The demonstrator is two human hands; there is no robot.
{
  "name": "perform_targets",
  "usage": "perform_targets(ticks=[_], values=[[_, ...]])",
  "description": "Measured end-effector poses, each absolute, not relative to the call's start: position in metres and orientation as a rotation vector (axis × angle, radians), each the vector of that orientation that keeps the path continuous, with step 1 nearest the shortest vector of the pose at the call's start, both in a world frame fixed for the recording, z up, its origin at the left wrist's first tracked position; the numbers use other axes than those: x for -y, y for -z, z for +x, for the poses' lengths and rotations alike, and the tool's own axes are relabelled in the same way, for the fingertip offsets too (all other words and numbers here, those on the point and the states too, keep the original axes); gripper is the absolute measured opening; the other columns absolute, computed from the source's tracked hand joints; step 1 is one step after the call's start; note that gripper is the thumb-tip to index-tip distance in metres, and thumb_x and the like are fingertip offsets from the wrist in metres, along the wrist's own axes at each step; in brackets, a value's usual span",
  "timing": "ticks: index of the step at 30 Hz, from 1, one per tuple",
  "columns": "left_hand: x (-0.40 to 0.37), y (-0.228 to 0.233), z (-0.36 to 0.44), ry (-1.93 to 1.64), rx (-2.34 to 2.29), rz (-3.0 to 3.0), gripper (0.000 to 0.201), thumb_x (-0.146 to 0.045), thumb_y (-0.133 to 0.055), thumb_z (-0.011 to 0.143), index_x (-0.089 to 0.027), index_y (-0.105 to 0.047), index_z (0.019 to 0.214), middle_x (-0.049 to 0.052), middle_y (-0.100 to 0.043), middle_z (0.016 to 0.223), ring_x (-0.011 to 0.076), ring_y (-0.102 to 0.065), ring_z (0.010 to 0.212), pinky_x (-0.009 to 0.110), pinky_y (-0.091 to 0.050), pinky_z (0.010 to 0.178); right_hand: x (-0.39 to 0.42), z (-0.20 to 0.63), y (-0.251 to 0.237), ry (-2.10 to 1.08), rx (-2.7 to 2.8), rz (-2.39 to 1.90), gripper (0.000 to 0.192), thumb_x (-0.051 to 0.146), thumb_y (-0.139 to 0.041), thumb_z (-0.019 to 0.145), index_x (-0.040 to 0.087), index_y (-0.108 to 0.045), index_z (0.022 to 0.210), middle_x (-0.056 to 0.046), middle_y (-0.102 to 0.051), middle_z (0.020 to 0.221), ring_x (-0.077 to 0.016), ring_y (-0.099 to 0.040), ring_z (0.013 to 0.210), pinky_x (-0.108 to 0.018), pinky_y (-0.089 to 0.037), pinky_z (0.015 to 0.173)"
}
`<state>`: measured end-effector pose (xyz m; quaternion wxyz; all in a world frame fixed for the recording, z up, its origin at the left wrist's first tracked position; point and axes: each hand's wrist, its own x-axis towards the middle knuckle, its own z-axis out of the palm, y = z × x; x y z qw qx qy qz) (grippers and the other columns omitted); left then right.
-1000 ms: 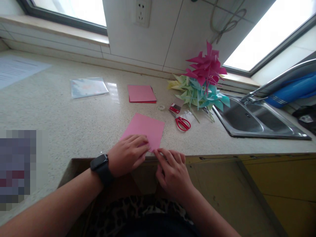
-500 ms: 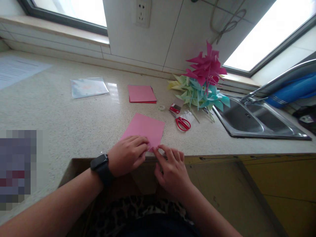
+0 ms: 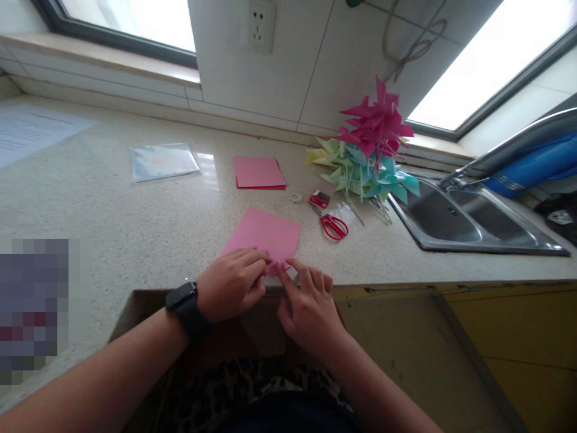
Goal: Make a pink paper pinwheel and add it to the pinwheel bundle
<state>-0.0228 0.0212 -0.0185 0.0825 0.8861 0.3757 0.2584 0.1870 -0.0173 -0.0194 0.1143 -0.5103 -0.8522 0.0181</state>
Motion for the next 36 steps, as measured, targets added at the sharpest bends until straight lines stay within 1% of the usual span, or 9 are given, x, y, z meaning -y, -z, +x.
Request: perform_targets(ticks=[4,6,10,15,23,27,30,33,36], values=[[-0.022,0.017,-0.023,-0.805,-1.082,2.64,0.015,-0.01,-0.054,0.085,-0.018,-0.063,0.095,0.007,-0.072,0.106,0.0216,-0.068,0.106,0.052,-0.035,0.119,0.015,0.184,0.019,-0.063,2.498,-1.5,0.068,0.024,-0.059,0.083,0.02,-0.044,0.149,-0.012,-0.043,0.151,-0.0332,-0.042,0.121,-0.051,-0.033,0.097],[-0.022,0.016,-0.023,-0.806,-1.073,2.617,0.017,-0.01,-0.054,0.085,-0.018,-0.061,0.097,0.007,-0.072,0.105,0.0217,-0.068,0.105,0.053,-0.034,0.119,0.014,0.183,0.019,-0.072,2.505,-1.503,0.071,0.024,-0.059,0.081,0.019,-0.042,0.15,-0.011,-0.042,0.153,-0.0336,-0.041,0.122,-0.051,-0.033,0.098],[-0.022,0.015,-0.023,-0.87,-1.128,2.531,0.035,-0.007,-0.05,0.082,-0.015,-0.049,0.116,0.01,-0.069,0.105,0.0231,-0.068,0.103,0.052,-0.043,0.113,0.013,0.18,0.018,-0.076,2.518,-1.515,0.075,0.025,-0.06,0.079,0.019,-0.041,0.151,-0.01,-0.039,0.156,-0.0344,-0.04,0.125,-0.051,-0.032,0.099],[-0.021,0.017,-0.024,-0.873,-1.197,2.506,0.042,-0.002,-0.046,0.077,-0.015,-0.044,0.117,0.012,-0.066,0.104,0.0262,-0.066,0.107,0.051,-0.052,0.102,0.01,0.178,0.017,-0.078,2.526,-1.49,0.075,0.028,-0.059,0.079,0.017,-0.039,0.151,-0.009,-0.036,0.159,-0.034,-0.037,0.131,-0.052,-0.027,0.104],[-0.02,0.017,-0.022,-0.827,-1.181,2.542,0.048,-0.002,-0.049,0.077,-0.014,-0.047,0.123,0.014,-0.062,0.118,0.0281,-0.058,0.119,0.05,-0.047,0.109,0.005,0.175,0.016,-0.13,2.529,-1.475,0.08,0.033,-0.059,0.078,0.019,-0.036,0.153,-0.004,-0.033,0.162,-0.033,-0.033,0.139,-0.054,-0.021,0.109],[-0.018,0.018,-0.02,-0.857,-1.147,2.634,0.038,-0.005,-0.052,0.08,-0.015,-0.056,0.117,0.013,-0.062,0.12,0.0272,-0.058,0.118,0.052,-0.043,0.113,0.003,0.175,0.013,-0.14,2.539,-1.463,0.081,0.034,-0.059,0.079,0.019,-0.034,0.154,-0.003,-0.035,0.161,-0.0325,-0.032,0.14,-0.053,-0.019,0.111],[-0.016,0.017,-0.019,-0.857,-1.123,2.716,0.03,-0.009,-0.055,0.081,-0.016,-0.064,0.109,0.012,-0.066,0.115,0.0274,-0.061,0.113,0.052,-0.046,0.109,0.004,0.176,0.013,-0.135,2.535,-1.457,0.081,0.034,-0.059,0.077,0.019,-0.035,0.153,-0.004,-0.037,0.16,-0.0333,-0.034,0.138,-0.053,-0.021,0.11],[-0.015,0.015,-0.018,-0.839,-1.108,2.737,0.027,-0.009,-0.056,0.082,-0.016,-0.066,0.106,0.01,-0.069,0.105,0.0256,-0.064,0.103,0.049,-0.051,0.102,0.004,0.178,0.014,-0.144,2.529,-1.446,0.08,0.034,-0.06,0.077,0.021,-0.037,0.153,-0.004,-0.037,0.16,-0.0339,-0.036,0.137,-0.053,-0.022,0.109],[-0.015,0.014,-0.016,-0.846,-1.121,2.737,0.026,-0.008,-0.055,0.083,-0.014,-0.067,0.104,0.011,-0.07,0.102,0.0261,-0.064,0.101,0.047,-0.053,0.097,0.004,0.183,0.014,-0.167,2.518,-1.417,0.08,0.033,-0.06,0.079,0.02,-0.034,0.154,-0.005,-0.037,0.16,-0.0334,-0.037,0.137,-0.053,-0.023,0.109]])
